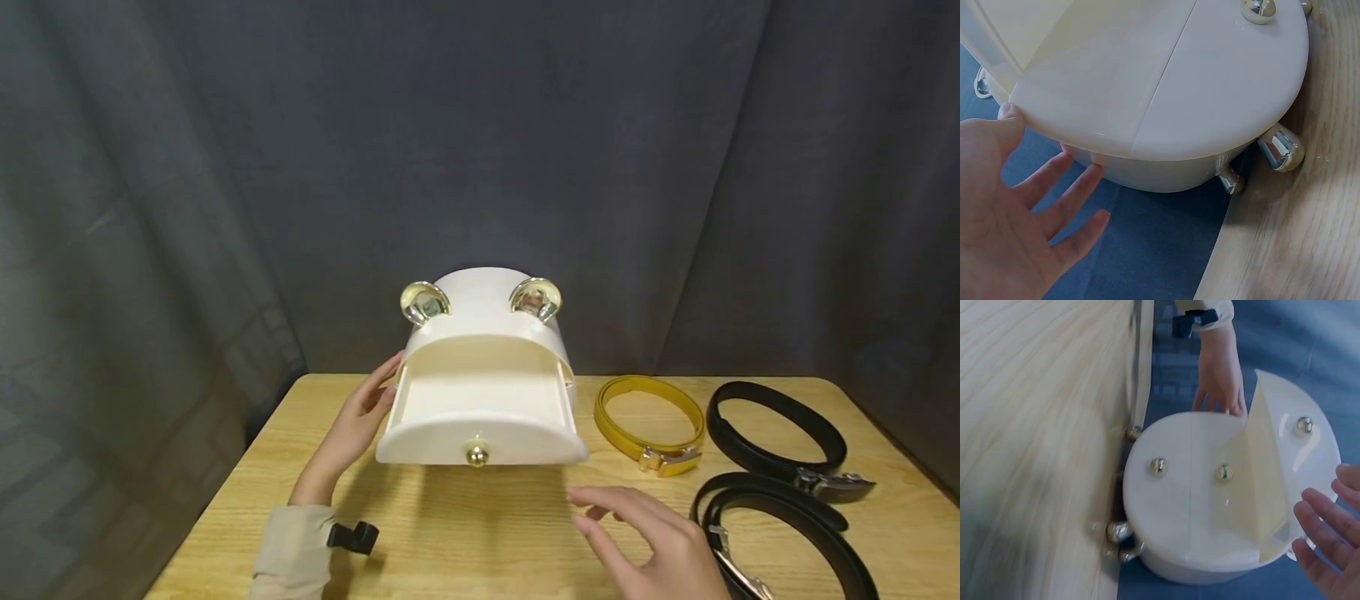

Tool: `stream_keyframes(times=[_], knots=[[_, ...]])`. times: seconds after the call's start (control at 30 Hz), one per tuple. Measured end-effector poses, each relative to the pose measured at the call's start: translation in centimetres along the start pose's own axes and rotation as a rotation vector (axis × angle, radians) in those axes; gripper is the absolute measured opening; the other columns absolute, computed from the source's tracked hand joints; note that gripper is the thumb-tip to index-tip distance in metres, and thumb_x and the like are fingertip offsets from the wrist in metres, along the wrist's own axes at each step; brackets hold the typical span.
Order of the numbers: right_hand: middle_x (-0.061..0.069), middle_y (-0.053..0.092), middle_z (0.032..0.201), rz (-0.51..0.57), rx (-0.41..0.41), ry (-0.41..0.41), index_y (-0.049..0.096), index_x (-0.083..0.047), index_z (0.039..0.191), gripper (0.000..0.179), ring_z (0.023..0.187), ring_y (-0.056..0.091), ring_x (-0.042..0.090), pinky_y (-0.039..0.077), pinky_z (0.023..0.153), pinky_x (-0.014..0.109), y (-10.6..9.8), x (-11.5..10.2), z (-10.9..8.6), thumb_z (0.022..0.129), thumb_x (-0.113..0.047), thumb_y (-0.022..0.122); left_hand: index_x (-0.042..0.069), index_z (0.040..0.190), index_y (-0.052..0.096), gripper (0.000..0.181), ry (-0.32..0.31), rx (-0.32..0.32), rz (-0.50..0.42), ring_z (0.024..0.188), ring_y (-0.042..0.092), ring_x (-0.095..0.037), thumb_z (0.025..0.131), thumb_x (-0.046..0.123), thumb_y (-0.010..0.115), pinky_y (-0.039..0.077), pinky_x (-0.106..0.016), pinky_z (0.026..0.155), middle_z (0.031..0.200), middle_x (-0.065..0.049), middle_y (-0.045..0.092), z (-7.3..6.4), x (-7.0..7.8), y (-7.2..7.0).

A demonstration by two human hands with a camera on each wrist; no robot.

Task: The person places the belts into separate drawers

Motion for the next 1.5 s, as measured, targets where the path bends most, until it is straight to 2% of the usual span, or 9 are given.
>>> stream_keyframes(times=[0.23, 0.43, 0.57, 0.7, 0.9, 0.97, 1.2, 1.27, 1.5], knots=[[-0.011, 0.072, 0.093, -0.053, 0.015, 0.127, 0.075, -0.024, 0.103, 0.054, 0.076, 0.063, 0.0, 0.047, 0.068, 0.009, -1.0, 2.3, -0.9, 0.066, 0.013, 0.084, 0.026, 0.153, 0.04, 0.049, -0.004, 0.011, 0.002, 0.123, 0.055, -0.027, 0.105, 0.027, 0.049, 0.043, -0.049, 0.099, 0.148, -0.006, 0.045, -0.1, 0.1, -0.2], [-0.013, 0.071, 0.091, -0.177, 0.013, 0.211, 0.075, -0.023, 0.101, 0.046, 0.074, 0.06, -0.001, 0.044, 0.067, 0.006, -1.9, 4.4, -1.8, 0.066, 0.005, 0.087, 0.023, 0.153, 0.04, 0.049, 0.018, 0.009, -0.012, 0.123, 0.055, -0.028, 0.105, 0.024, 0.049, 0.043, -0.05, 0.1, 0.147, -0.009, 0.045, 0.0, 0.2, -0.2], [-0.01, 0.072, 0.087, -0.243, 0.002, 0.268, 0.076, -0.02, 0.098, 0.041, 0.071, 0.058, -0.004, 0.042, 0.064, 0.005, -2.3, 6.0, -2.4, 0.065, 0.001, 0.089, 0.024, 0.154, 0.039, 0.049, 0.011, 0.003, -0.013, 0.123, 0.055, -0.028, 0.105, 0.025, 0.049, 0.043, -0.05, 0.101, 0.148, -0.008, 0.045, 0.0, 0.2, -0.1], [-0.007, 0.072, 0.087, -0.243, -0.007, 0.316, 0.076, -0.016, 0.098, 0.037, 0.069, 0.059, -0.003, 0.043, 0.062, 0.007, -2.8, 7.5, -3.0, 0.067, 0.0, 0.089, 0.026, 0.153, 0.039, 0.049, 0.001, 0.002, -0.012, 0.122, 0.055, -0.027, 0.105, 0.026, 0.049, 0.043, -0.05, 0.1, 0.148, -0.007, 0.045, 0.0, 0.2, -0.1], [-0.009, 0.071, 0.088, -0.263, -0.043, 0.388, 0.075, -0.015, 0.102, 0.031, 0.068, 0.057, -0.003, 0.042, 0.059, 0.01, -3.4, 9.7, -3.8, 0.075, -0.007, 0.086, 0.025, 0.153, 0.039, 0.049, -0.002, 0.004, -0.009, 0.122, 0.055, -0.027, 0.106, 0.025, 0.048, 0.043, -0.05, 0.1, 0.148, -0.007, 0.045, 0.0, 0.1, -0.1], [-0.005, 0.072, 0.09, -0.277, -0.048, 0.403, 0.075, -0.015, 0.103, 0.031, 0.069, 0.057, -0.005, 0.043, 0.058, 0.011, -3.6, 10.3, -4.0, 0.075, -0.008, 0.086, 0.026, 0.153, 0.039, 0.049, -0.008, 0.002, -0.007, 0.122, 0.055, -0.027, 0.106, 0.026, 0.048, 0.042, -0.051, 0.101, 0.148, -0.006, 0.044, 0.0, 0.0, -0.1], [0.007, 0.072, 0.098, -0.328, -0.099, 0.47, 0.073, -0.011, 0.109, 0.034, 0.07, 0.057, -0.006, 0.049, 0.056, 0.024, -4.2, 12.4, -4.9, 0.077, -0.015, 0.085, 0.026, 0.154, 0.038, 0.049, -0.014, 0.001, 0.004, 0.121, 0.055, -0.027, 0.106, 0.026, 0.048, 0.042, -0.051, 0.101, 0.149, -0.006, 0.044, 0.0, -0.1, -0.1], [0.008, 0.072, 0.099, -0.343, -0.108, 0.476, 0.073, -0.011, 0.11, 0.035, 0.07, 0.058, -0.003, 0.049, 0.056, 0.027, -4.2, 12.8, -5.0, 0.078, -0.016, 0.086, 0.026, 0.154, 0.038, 0.049, -0.016, 0.002, 0.004, 0.12, 0.056, -0.027, 0.106, 0.026, 0.048, 0.042, -0.051, 0.1, 0.149, -0.006, 0.044, 0.0, -0.1, -0.1], [0.018, 0.07, 0.097, -0.362, -0.104, 0.516, 0.071, -0.001, 0.11, 0.04, 0.068, 0.06, 0.013, 0.052, 0.06, 0.051, -4.6, 14.3, -5.4, 0.074, -0.01, 0.087, 0.027, 0.154, 0.038, 0.049, -0.023, 0.002, -0.003, 0.12, 0.056, -0.027, 0.106, 0.028, 0.048, 0.042, -0.051, 0.101, 0.15, -0.005, 0.044, 0.0, -0.2, -0.1]])
Point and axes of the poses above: each hand's wrist, its own z-axis towards the middle knuckle, its own y-axis out of the palm, x = y × z, the point moved 10 cm from there along z, towards the middle knuckle
